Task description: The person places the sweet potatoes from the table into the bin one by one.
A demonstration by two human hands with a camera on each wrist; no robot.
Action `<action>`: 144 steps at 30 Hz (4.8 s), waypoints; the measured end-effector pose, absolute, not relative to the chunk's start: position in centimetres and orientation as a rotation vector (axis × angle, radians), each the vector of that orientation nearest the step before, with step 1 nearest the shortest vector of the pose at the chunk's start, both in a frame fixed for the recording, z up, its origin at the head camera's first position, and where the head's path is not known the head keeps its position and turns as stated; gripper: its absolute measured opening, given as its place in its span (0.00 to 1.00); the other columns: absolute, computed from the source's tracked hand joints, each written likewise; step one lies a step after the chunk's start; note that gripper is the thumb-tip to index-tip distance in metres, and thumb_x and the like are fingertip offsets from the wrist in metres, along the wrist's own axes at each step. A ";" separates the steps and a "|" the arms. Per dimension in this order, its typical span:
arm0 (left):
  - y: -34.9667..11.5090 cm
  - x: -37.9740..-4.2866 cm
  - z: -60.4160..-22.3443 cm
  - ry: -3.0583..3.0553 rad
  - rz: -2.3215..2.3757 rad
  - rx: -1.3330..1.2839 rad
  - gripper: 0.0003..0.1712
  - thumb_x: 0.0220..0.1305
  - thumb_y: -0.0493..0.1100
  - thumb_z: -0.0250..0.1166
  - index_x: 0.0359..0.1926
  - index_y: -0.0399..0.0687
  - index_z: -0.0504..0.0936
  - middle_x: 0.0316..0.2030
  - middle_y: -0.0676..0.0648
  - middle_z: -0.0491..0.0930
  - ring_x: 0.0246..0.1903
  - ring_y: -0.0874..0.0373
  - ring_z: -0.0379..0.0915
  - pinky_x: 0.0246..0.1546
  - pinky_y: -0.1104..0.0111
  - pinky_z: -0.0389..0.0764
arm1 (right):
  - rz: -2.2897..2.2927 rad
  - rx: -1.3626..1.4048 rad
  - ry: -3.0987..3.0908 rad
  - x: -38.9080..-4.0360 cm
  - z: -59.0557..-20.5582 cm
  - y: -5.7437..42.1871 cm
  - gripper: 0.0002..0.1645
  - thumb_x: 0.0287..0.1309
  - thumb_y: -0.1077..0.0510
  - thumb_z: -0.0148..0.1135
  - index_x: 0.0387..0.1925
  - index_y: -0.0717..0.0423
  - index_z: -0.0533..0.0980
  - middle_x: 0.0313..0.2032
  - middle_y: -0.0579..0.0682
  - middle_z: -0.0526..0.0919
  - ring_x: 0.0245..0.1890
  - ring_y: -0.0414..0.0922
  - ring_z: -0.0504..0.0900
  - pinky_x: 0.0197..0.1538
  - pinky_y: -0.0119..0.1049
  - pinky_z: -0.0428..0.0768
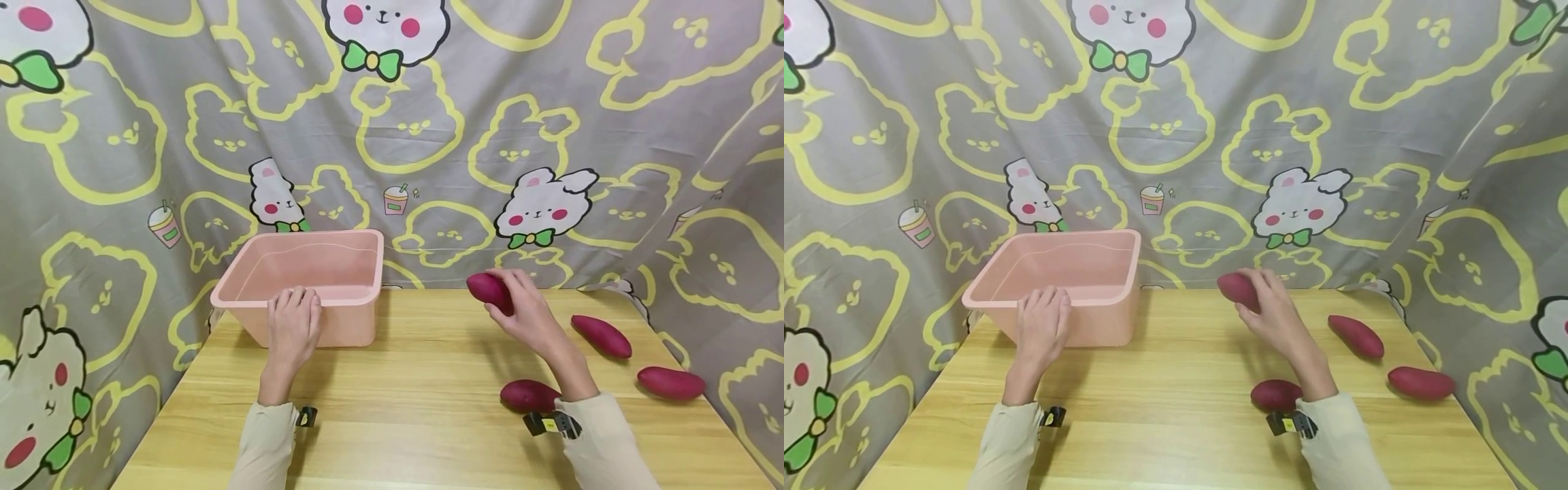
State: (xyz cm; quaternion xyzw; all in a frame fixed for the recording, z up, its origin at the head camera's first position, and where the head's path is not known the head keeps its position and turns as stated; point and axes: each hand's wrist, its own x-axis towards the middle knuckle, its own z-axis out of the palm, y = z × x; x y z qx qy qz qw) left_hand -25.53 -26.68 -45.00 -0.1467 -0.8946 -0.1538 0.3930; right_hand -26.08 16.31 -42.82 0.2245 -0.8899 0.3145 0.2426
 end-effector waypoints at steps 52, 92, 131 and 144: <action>-26.5 -25.4 -45.0 -2.306 -0.394 -0.356 0.21 0.79 0.47 0.41 0.35 0.43 0.76 0.36 0.40 0.77 0.43 0.37 0.71 0.54 0.44 0.64 | 0.915 0.708 -2.442 -26.3 -42.9 12.2 0.38 0.57 0.60 0.75 0.67 0.55 0.70 0.57 0.56 0.75 0.54 0.53 0.75 0.51 0.54 0.82; -26.6 -25.7 -44.9 -2.279 -0.387 -0.351 0.21 0.79 0.47 0.42 0.34 0.42 0.76 0.36 0.41 0.78 0.43 0.38 0.72 0.53 0.44 0.65 | 0.847 0.791 -2.420 -27.7 -42.2 9.0 0.36 0.57 0.59 0.75 0.66 0.53 0.72 0.56 0.56 0.76 0.53 0.54 0.75 0.51 0.53 0.82; -26.7 -25.7 -45.1 -2.278 -0.391 -0.352 0.20 0.79 0.46 0.42 0.35 0.42 0.76 0.36 0.41 0.78 0.44 0.38 0.72 0.55 0.44 0.64 | 0.893 0.908 -2.371 -28.8 -40.8 5.2 0.36 0.55 0.63 0.74 0.65 0.54 0.72 0.56 0.55 0.76 0.54 0.52 0.77 0.55 0.51 0.81; -26.6 -25.7 -45.1 -2.294 -0.400 -0.348 0.21 0.79 0.46 0.42 0.35 0.42 0.76 0.37 0.40 0.78 0.45 0.38 0.72 0.55 0.44 0.63 | 0.900 0.941 -2.349 -28.9 -40.1 4.1 0.34 0.56 0.61 0.75 0.64 0.54 0.73 0.56 0.53 0.78 0.53 0.50 0.77 0.55 0.49 0.81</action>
